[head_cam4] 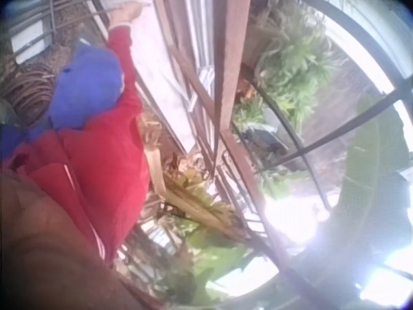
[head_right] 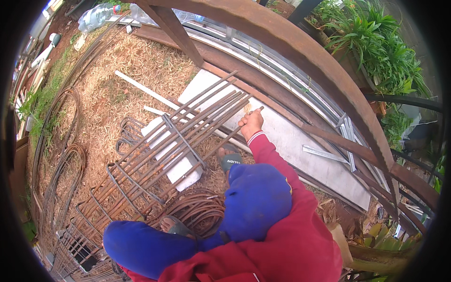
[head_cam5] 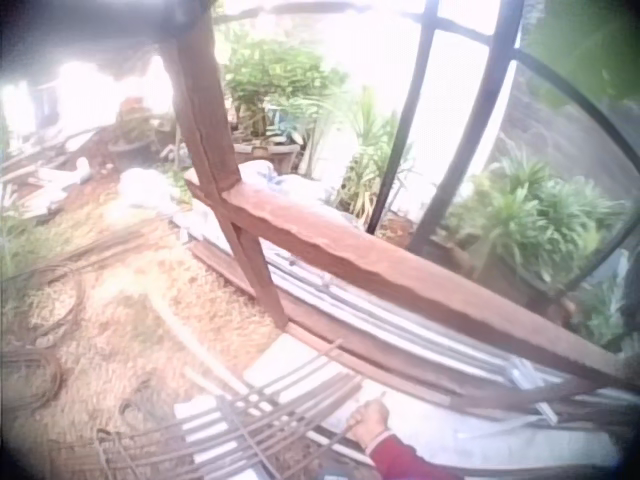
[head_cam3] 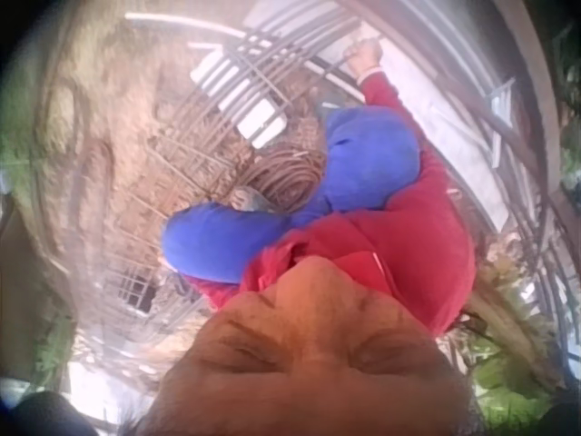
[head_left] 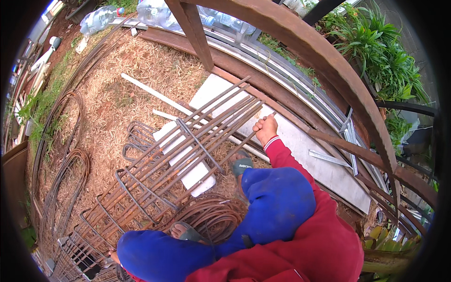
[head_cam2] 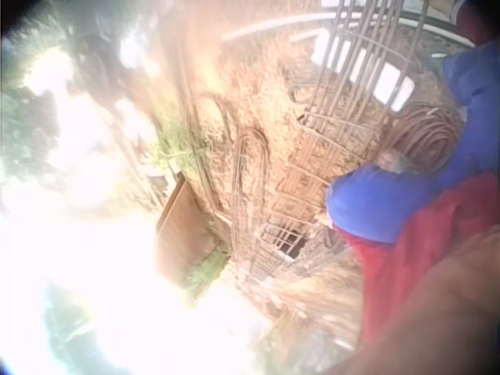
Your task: The person sits on the ground and assembles a metal frame by placing white foam spacers between metal bars and securing them with wire ties. The person adjusts the frame and continues tying the bars together.
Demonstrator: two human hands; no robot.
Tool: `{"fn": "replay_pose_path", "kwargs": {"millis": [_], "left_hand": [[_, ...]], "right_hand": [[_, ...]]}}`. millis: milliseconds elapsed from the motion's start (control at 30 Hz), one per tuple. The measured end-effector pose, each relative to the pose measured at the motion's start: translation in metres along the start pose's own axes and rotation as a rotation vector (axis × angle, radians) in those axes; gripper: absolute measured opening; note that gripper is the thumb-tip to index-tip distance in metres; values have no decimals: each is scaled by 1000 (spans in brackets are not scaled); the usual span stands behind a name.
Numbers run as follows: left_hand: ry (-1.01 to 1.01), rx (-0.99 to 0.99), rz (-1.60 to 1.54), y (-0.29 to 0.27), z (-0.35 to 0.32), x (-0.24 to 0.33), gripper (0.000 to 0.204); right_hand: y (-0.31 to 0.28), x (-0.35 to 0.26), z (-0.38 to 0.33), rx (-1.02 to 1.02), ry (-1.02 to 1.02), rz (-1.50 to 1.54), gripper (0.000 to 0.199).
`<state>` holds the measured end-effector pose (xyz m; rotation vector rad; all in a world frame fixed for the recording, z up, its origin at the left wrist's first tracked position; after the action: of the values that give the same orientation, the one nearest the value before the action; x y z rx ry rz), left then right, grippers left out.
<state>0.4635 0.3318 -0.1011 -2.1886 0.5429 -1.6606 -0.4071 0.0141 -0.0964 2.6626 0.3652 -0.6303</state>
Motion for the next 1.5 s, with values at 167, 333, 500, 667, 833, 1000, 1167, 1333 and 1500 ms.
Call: {"fn": "replay_pose_path", "kwargs": {"millis": [167,333,500,667,833,1000,1167,1333,1500], "left_hand": [[20,0,19,10,10,9,45],[35,4,49,17,19,13,46],[64,6,91,24,26,19,48],[104,30,136,18,59,18,49],[350,180,308,-25,54,64,50],[993,-466,88,47,-85,169,35],[1251,-946,501,187,-175,203,33],[1074,-1216,634,236,-186,169,29],[1021,-1147,642,241,-169,154,24]], "right_hand": [[0,0,-3,-10,-13,-2,43],[-10,-2,1,-70,16,-16,42],[-33,-48,7,115,-255,-489,38],[7,-96,-28,349,-1054,-1188,42],[108,-97,-30,-11,-1277,-1623,35],[181,-78,-21,-299,-1273,-2141,34],[207,-27,6,-562,-828,-2278,39],[202,-17,11,-562,-917,-2153,41],[191,-54,-24,-270,-1419,-1657,23]]}}
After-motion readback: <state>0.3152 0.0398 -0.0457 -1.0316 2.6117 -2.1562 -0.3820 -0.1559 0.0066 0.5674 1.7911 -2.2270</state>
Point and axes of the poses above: each hand's wrist, its own z-axis towards the middle knuckle, its own y-axis out of the palm, x = y × z, the point moved 6 cm from there along z, towards the middle knuckle, and after that the axes turned 11 degrees about y, right-handed, at the moved point
